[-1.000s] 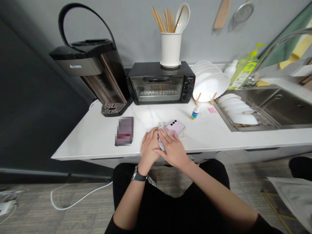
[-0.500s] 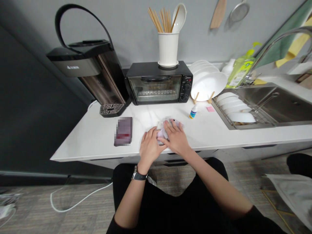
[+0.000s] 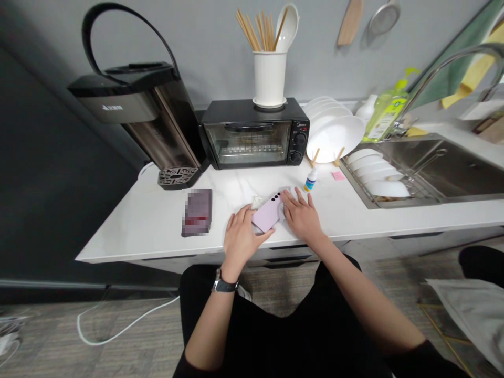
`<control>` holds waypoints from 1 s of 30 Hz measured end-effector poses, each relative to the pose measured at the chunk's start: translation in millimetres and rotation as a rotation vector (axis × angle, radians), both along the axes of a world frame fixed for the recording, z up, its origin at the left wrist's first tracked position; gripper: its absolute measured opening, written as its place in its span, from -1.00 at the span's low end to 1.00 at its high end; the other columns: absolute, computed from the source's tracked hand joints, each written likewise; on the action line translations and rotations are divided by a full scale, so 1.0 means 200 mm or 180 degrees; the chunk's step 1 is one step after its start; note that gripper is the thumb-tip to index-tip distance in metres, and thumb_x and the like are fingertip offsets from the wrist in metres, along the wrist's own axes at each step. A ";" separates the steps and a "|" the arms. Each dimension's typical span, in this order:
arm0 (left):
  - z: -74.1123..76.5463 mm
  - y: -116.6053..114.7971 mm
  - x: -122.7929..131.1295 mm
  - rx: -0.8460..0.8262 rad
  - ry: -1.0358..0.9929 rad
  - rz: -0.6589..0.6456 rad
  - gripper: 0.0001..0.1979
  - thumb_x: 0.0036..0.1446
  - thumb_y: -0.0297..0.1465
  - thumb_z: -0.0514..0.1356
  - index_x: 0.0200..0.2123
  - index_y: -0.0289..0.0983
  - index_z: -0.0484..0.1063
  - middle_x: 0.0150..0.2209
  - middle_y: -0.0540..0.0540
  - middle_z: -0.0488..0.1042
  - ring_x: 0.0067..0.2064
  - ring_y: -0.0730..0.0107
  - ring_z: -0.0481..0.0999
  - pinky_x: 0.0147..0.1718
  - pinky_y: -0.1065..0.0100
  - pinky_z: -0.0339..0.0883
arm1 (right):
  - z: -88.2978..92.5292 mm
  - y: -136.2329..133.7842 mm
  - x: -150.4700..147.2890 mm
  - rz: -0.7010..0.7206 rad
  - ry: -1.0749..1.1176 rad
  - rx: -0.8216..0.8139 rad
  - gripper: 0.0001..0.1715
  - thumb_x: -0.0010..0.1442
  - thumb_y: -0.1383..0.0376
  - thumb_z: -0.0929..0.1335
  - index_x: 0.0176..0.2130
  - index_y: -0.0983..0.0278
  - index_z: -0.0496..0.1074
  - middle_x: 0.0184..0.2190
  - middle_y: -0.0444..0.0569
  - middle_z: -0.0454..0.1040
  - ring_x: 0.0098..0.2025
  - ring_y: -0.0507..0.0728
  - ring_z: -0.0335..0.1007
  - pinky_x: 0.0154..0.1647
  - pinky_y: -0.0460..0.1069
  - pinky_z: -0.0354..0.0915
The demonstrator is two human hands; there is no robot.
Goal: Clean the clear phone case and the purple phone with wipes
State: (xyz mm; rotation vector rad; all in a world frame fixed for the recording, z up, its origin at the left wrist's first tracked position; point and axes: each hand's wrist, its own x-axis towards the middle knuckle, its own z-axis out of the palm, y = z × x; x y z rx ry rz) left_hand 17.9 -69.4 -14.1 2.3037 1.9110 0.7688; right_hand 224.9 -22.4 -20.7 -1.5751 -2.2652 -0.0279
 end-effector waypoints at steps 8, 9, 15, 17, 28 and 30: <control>-0.02 0.00 -0.02 -0.0103 0.0090 -0.0006 -0.56 0.27 -0.44 0.14 0.21 -0.19 0.32 0.35 -0.18 0.38 0.34 0.10 0.40 0.38 -0.03 0.19 | 0.02 -0.23 -0.29 0.0897 0.0219 -0.0077 -0.36 0.52 0.21 0.13 0.46 0.33 0.17 0.48 0.02 0.14 0.56 0.29 -0.09 0.53 0.38 -0.10; -0.02 0.00 -0.03 -0.0116 0.0109 -0.0024 -0.55 0.26 -0.47 0.12 0.21 -0.19 0.32 0.36 -0.18 0.37 0.35 0.11 0.39 0.38 -0.03 0.18 | 0.01 -0.28 -0.28 0.0997 0.0220 -0.0072 -0.36 0.52 0.21 0.12 0.47 0.32 0.15 0.48 0.00 0.13 0.56 0.28 -0.11 0.54 0.38 -0.11; -0.01 0.00 -0.01 -0.0039 0.0005 0.0018 -0.49 0.18 -0.12 0.34 0.12 -0.18 0.38 0.34 -0.22 0.39 0.32 0.01 0.42 0.39 -0.04 0.18 | 0.00 -0.20 -0.02 0.0426 0.0132 -0.0062 -0.39 0.52 0.22 0.12 0.46 0.23 0.19 0.46 -0.04 0.19 0.55 0.35 -0.07 0.50 0.45 -0.09; 0.00 0.00 0.00 0.0002 -0.0024 0.0019 -0.44 0.14 -0.02 0.36 0.10 -0.17 0.40 0.32 -0.23 0.41 0.31 -0.01 0.43 0.38 -0.04 0.20 | 0.01 -0.09 0.01 0.0053 0.0124 -0.0052 -0.39 0.52 0.24 0.10 0.45 0.27 0.22 0.45 -0.01 0.22 0.54 0.40 -0.07 0.48 0.47 -0.08; -0.02 -0.02 -0.04 -0.0146 0.0103 -0.0131 -0.47 0.19 -0.47 0.15 0.25 -0.18 0.29 0.38 -0.18 0.34 0.38 0.12 0.35 0.40 0.00 0.17 | 0.01 -0.34 -0.29 0.0886 0.0258 -0.0087 -0.32 0.51 0.15 0.14 0.48 0.33 0.11 0.49 0.01 0.11 0.57 0.29 -0.13 0.55 0.37 -0.16; -0.02 -0.02 -0.04 -0.0134 0.0130 -0.0106 -0.50 0.17 -0.43 0.20 0.20 -0.18 0.33 0.37 -0.19 0.35 0.37 0.08 0.36 0.40 -0.03 0.18 | 0.01 -0.36 -0.21 0.0865 0.0186 -0.0114 -0.34 0.52 0.17 0.12 0.49 0.28 0.11 0.49 -0.05 0.11 0.57 0.30 -0.13 0.54 0.39 -0.13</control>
